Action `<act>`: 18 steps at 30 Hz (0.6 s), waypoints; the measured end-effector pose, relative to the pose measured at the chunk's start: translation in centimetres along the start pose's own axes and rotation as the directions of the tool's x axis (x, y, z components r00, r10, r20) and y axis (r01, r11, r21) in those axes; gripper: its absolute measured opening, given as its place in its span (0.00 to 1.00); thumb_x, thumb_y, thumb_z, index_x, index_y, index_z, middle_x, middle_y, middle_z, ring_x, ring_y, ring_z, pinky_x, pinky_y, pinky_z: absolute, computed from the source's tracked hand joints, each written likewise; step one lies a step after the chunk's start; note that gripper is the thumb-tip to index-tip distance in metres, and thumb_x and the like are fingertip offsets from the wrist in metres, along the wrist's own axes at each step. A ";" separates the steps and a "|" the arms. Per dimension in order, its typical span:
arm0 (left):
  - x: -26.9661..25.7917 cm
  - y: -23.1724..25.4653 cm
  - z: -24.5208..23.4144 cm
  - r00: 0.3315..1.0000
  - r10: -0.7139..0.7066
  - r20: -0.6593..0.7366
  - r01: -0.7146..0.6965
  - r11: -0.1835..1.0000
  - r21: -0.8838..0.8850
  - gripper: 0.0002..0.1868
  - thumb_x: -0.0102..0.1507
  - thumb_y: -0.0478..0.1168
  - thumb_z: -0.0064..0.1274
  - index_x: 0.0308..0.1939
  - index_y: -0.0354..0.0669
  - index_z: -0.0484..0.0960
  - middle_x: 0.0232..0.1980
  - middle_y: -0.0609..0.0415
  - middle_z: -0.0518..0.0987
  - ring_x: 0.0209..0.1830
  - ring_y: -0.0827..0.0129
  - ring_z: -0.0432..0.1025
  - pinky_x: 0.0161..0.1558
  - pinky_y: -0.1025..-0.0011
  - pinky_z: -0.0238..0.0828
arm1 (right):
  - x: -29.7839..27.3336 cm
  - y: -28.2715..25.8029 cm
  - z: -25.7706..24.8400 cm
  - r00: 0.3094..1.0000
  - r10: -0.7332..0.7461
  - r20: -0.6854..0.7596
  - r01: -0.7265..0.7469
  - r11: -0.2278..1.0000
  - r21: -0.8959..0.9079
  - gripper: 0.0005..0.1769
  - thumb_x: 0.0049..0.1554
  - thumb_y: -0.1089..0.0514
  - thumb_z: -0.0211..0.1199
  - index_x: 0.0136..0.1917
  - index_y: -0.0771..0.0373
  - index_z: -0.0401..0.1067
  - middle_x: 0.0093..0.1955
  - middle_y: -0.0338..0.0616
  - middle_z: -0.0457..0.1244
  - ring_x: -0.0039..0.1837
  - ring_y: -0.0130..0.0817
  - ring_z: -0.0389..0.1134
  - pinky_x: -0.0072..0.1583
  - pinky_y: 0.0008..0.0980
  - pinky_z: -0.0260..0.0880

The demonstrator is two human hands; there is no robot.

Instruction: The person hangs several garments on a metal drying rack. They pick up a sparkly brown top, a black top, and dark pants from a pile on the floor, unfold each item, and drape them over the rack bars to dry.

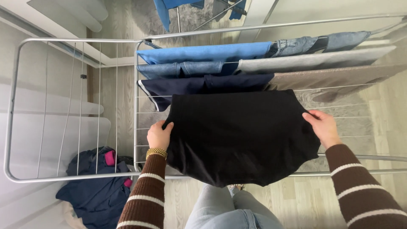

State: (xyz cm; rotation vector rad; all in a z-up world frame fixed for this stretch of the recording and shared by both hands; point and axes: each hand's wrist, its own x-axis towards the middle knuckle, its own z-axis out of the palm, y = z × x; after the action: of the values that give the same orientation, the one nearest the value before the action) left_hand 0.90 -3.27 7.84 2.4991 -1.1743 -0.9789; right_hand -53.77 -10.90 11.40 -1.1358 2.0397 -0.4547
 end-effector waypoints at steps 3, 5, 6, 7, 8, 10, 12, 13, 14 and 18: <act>0.7 0.5 -0.2 1.000 0.014 -0.008 -0.014 1.000 0.016 0.25 0.65 0.58 0.50 0.55 0.45 0.84 0.51 0.49 0.83 0.54 0.53 0.75 0.54 0.56 0.71 | 0.0 -0.7 0.3 1.000 0.031 0.002 -0.031 0.999 -0.019 0.19 0.59 0.50 0.67 0.61 0.59 0.77 0.61 0.40 0.69 0.62 0.35 0.68 0.67 0.34 0.62; 1.2 0.4 -0.1 1.000 0.001 0.002 -0.001 1.000 0.012 0.25 0.64 0.58 0.50 0.56 0.46 0.83 0.52 0.49 0.83 0.54 0.52 0.75 0.55 0.55 0.71 | -0.1 -1.0 0.4 0.998 0.063 0.017 -0.062 0.997 -0.041 0.20 0.60 0.49 0.66 0.62 0.59 0.77 0.61 0.40 0.69 0.63 0.36 0.67 0.66 0.34 0.62; 1.5 0.3 0.0 1.000 -0.012 0.012 0.012 1.000 0.008 0.26 0.64 0.58 0.50 0.56 0.46 0.82 0.52 0.49 0.83 0.54 0.52 0.75 0.56 0.55 0.71 | -0.1 -1.1 0.5 0.995 0.095 0.031 -0.093 0.994 -0.065 0.21 0.60 0.48 0.66 0.63 0.59 0.76 0.62 0.41 0.68 0.63 0.37 0.67 0.66 0.35 0.61; 1.9 -0.3 0.5 1.000 -0.010 0.014 0.010 1.000 0.010 0.26 0.64 0.58 0.50 0.56 0.46 0.82 0.52 0.49 0.83 0.54 0.52 0.75 0.56 0.55 0.71 | 0.2 -0.4 0.7 0.995 0.097 0.030 -0.095 0.993 -0.063 0.21 0.60 0.48 0.66 0.63 0.59 0.76 0.62 0.41 0.68 0.63 0.37 0.67 0.66 0.35 0.61; 2.3 -1.0 0.9 1.000 -0.003 0.022 0.003 1.000 -0.006 0.26 0.63 0.59 0.51 0.56 0.47 0.82 0.53 0.51 0.83 0.55 0.53 0.75 0.57 0.56 0.70 | 0.5 0.3 0.9 0.994 0.096 0.052 -0.092 0.992 -0.084 0.25 0.59 0.47 0.65 0.66 0.60 0.75 0.66 0.43 0.67 0.66 0.39 0.65 0.69 0.36 0.59; 2.5 -1.7 1.1 1.000 0.010 0.026 -0.010 1.000 -0.019 0.26 0.61 0.59 0.53 0.55 0.48 0.83 0.55 0.53 0.83 0.56 0.53 0.75 0.58 0.56 0.69 | 0.6 0.7 0.9 0.993 0.094 0.072 -0.087 0.991 -0.100 0.29 0.58 0.45 0.65 0.68 0.62 0.73 0.69 0.45 0.65 0.69 0.41 0.64 0.72 0.38 0.58; 1.8 -1.9 0.9 0.994 -0.059 0.087 0.062 0.997 -0.035 0.28 0.59 0.60 0.54 0.55 0.47 0.82 0.53 0.51 0.84 0.56 0.53 0.76 0.58 0.57 0.70 | -0.1 0.3 0.7 0.964 0.206 0.168 -0.175 0.967 -0.186 0.35 0.56 0.39 0.62 0.69 0.63 0.73 0.69 0.47 0.66 0.69 0.45 0.66 0.69 0.41 0.60; 1.2 -1.7 0.4 0.995 -0.056 0.087 0.059 0.998 -0.034 0.28 0.59 0.60 0.54 0.55 0.47 0.82 0.53 0.51 0.84 0.56 0.53 0.76 0.58 0.57 0.70 | -0.8 -0.4 0.5 0.964 0.207 0.166 -0.176 0.967 -0.183 0.35 0.56 0.39 0.62 0.69 0.63 0.73 0.69 0.47 0.66 0.69 0.45 0.66 0.69 0.41 0.60; 0.7 -1.4 -0.1 0.989 -0.102 0.104 0.110 0.992 -0.068 0.30 0.58 0.60 0.55 0.58 0.49 0.81 0.56 0.52 0.83 0.58 0.54 0.75 0.59 0.58 0.69 | -1.5 -1.1 0.2 0.943 0.259 0.206 -0.220 0.956 -0.193 0.34 0.56 0.39 0.63 0.67 0.64 0.74 0.67 0.49 0.67 0.67 0.47 0.67 0.67 0.42 0.62; -0.2 -1.8 -0.5 0.982 -0.132 0.136 0.153 0.975 -0.159 0.33 0.55 0.61 0.59 0.58 0.49 0.76 0.61 0.53 0.80 0.61 0.58 0.74 0.60 0.61 0.68 | -3.6 -3.3 -0.3 0.882 0.389 0.268 -0.359 0.921 -0.153 0.38 0.54 0.43 0.66 0.73 0.62 0.69 0.71 0.49 0.65 0.70 0.48 0.65 0.70 0.43 0.62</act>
State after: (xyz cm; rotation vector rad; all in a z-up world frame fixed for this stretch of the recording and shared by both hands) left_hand 2.20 -1.97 7.57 2.4442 -0.9098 -1.2323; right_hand -50.88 -9.73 15.18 -0.7783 1.9674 0.0123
